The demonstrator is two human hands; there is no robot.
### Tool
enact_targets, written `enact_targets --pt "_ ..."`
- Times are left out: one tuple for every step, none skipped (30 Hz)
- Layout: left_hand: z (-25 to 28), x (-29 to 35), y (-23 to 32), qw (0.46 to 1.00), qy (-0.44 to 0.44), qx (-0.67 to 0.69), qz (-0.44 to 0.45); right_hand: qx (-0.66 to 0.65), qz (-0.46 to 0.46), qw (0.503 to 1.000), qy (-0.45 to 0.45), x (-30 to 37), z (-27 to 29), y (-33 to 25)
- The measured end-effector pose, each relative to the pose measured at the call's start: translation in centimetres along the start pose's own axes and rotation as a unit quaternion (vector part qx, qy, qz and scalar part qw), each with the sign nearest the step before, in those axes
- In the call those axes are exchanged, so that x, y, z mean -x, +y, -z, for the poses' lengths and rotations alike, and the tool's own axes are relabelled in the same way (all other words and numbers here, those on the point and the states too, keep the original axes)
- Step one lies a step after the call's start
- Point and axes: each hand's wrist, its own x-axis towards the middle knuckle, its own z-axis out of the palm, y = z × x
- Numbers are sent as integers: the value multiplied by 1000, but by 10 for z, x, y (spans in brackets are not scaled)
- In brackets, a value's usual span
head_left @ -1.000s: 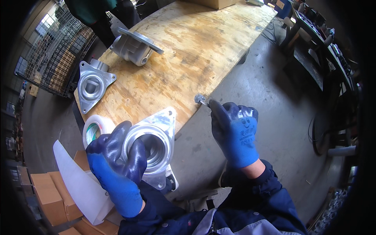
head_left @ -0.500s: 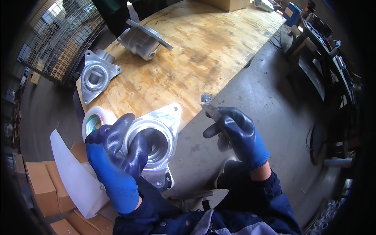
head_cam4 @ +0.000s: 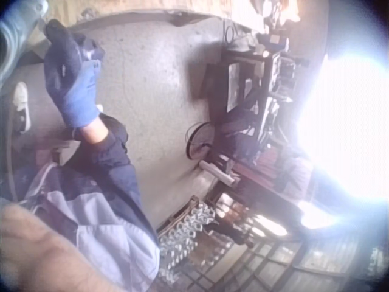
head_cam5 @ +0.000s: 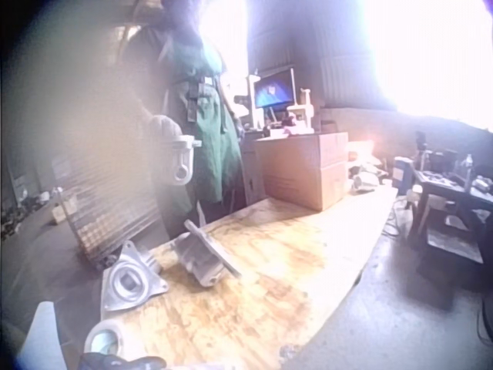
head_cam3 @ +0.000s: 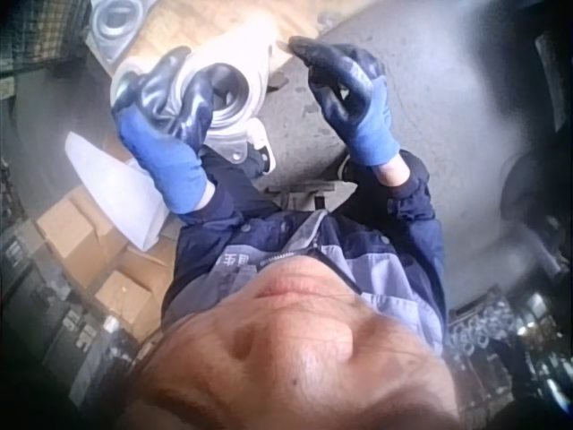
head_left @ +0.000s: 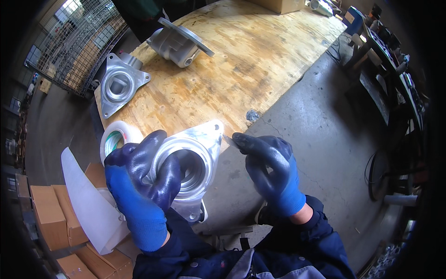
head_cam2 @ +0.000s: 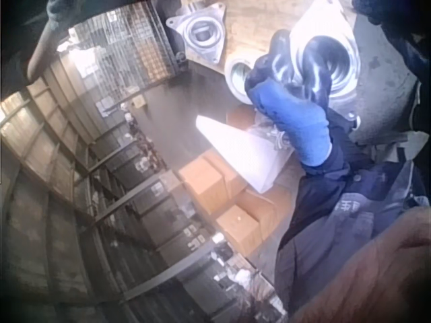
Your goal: The person sits on the floor and wipes several metal parts with a white cloth, then places them into a cardboard box. The person handles each part individually, turning them over to wipe different sides before packing.
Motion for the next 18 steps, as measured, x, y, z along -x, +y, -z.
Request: enact_targets --pt "0 0 -1 1000 0 -6 -3 12 14 1000 3 -1 -1 1" --pt "0 0 -2 1000 -1 -11 -6 24 28 999 7 -1 -1 1" --pt "-3 2 -4 1000 10 9 5 40 35 999 10 -1 -2 1" --pt "-4 2 -5 999 21 29 16 55 43 997 13 -2 -3 1" --pt "-5 2 -4 998 26 46 25 70 50 996 16 -2 -4 2" --pt "-6 2 -2 997 31 64 34 76 56 995 15 -3 -4 2" --pt "-7 3 -1 995 37 81 43 81 62 995 12 -4 -4 4" --pt "-6 3 -2 997 32 64 32 86 68 994 10 -4 -4 4" --pt "-5 4 -4 998 26 48 21 96 66 993 4 -4 -4 3" --pt "-4 4 -6 999 21 31 10 106 65 992 -3 -5 -3 2" --pt "-3 4 -7 1000 18 19 -2 115 64 991 -10 -5 -2 1" --pt "-2 3 -8 1000 14 7 -14 138 68 988 -9 -4 -3 2" --pt "-2 2 -8 1000 10 -4 -27 160 72 984 -8 -2 -4 4" --pt "-2 1 -6 1000 5 5 -20 183 76 980 -7 0 -4 5" --pt "-2 0 -4 1000 1 12 -12 202 75 976 -7 1 -4 4" --pt "-2 0 -2 1000 -4 20 -5 222 74 972 -8 1 -5 2" --pt "-4 0 -1 999 8 33 4 243 72 967 -8 2 -5 0" --pt "-5 1 1 999 20 45 13 243 64 968 -19 -1 -4 -5"
